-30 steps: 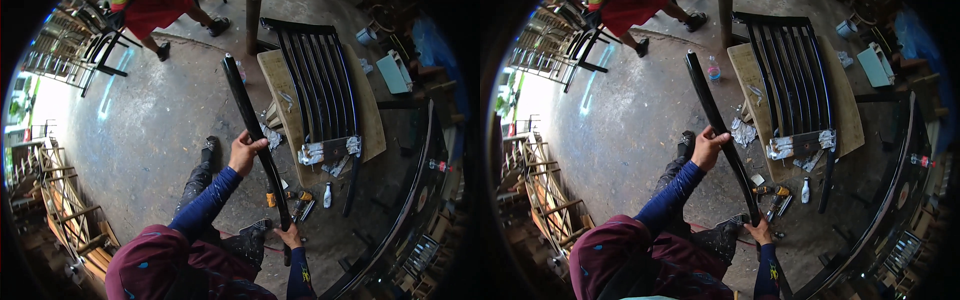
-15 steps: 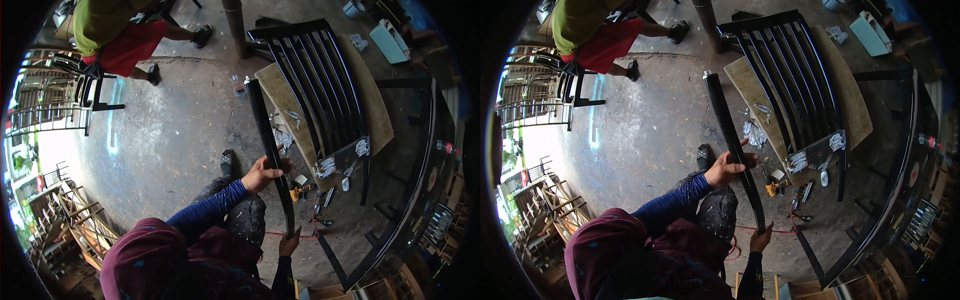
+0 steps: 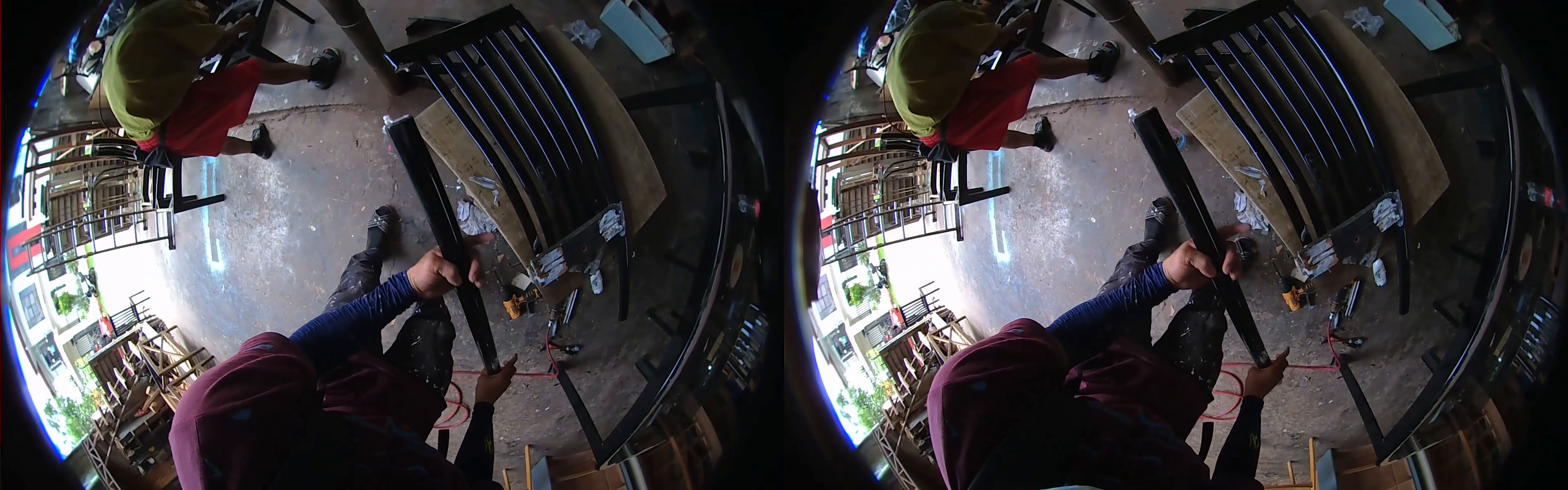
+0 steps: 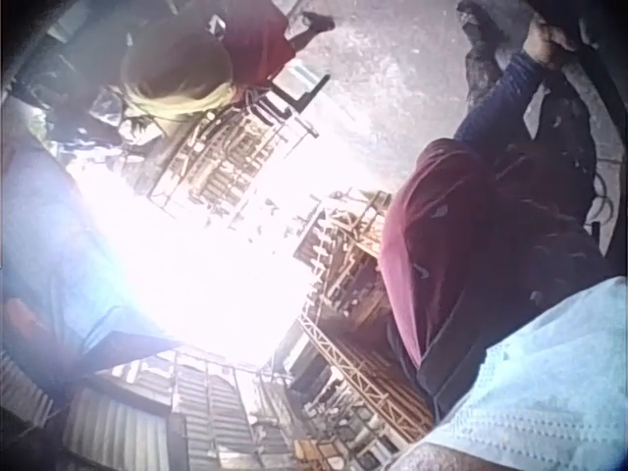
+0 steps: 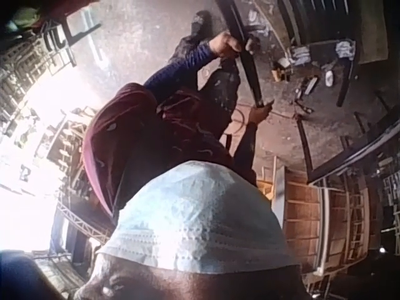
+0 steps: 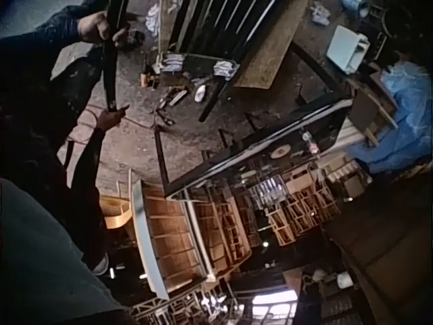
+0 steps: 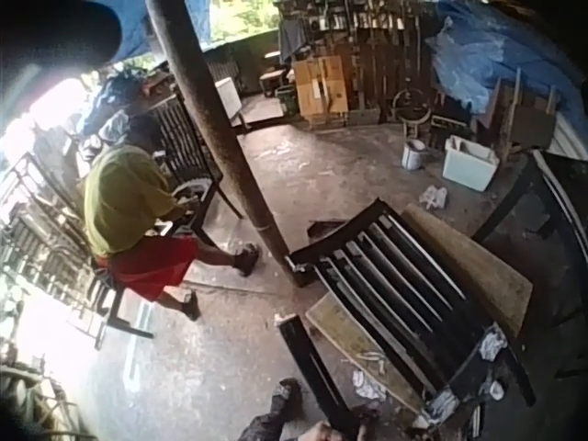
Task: Applying adhesive and fitting wooden slats into a chair backrest frame.
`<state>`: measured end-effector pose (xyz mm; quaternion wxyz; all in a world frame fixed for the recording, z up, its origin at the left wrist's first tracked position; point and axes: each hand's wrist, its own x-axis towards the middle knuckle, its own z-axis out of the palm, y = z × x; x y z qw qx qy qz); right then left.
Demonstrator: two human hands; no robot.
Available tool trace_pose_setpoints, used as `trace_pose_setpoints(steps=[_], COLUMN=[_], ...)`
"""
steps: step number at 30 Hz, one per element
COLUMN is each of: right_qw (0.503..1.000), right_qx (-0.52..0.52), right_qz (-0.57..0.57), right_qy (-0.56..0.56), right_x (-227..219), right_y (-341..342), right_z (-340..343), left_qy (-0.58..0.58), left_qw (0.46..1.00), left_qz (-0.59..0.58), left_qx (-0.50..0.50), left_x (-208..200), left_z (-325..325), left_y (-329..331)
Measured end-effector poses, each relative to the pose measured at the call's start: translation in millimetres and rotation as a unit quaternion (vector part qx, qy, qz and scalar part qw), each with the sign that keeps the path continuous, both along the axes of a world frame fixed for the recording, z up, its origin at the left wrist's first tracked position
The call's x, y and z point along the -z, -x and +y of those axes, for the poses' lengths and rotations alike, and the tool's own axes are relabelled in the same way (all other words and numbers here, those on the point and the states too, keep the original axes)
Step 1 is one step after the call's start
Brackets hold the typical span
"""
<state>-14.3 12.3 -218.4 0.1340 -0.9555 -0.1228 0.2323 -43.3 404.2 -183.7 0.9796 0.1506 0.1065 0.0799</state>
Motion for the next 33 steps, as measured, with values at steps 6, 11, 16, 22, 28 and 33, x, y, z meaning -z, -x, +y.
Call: trace_pose_setpoints(steps=[6,11,16,22,28,33], right_qw=[0.998,0.997,0.998,0.987,0.896,0.947], right_qx=[0.024,-0.01,-0.019,-0.01,0.102,-0.029], right_qz=[-0.045,-0.064,-0.032,0.11,0.41,0.312], right_qy=[-0.022,-0.03,-0.043,-0.12,-0.141,-0.072], right_x=[12,25,33,-26,-44,-38], right_y=[24,50,64,44,29,35], right_z=[10,29,37,109,108,94], left_qy=[-0.019,-0.051,-0.047,0.011,-0.028,-0.179], left_qw=[0.994,0.988,0.996,0.953,0.951,0.887], left_qz=[-0.073,-0.094,-0.027,0.213,0.229,0.384], left_qx=[0.084,0.116,0.074,-0.216,-0.206,-0.181], left_x=[-22,-28,-31,12,44,58], left_z=[2,31,60,169,198,200], left_y=[5,19,34,49,51,31])
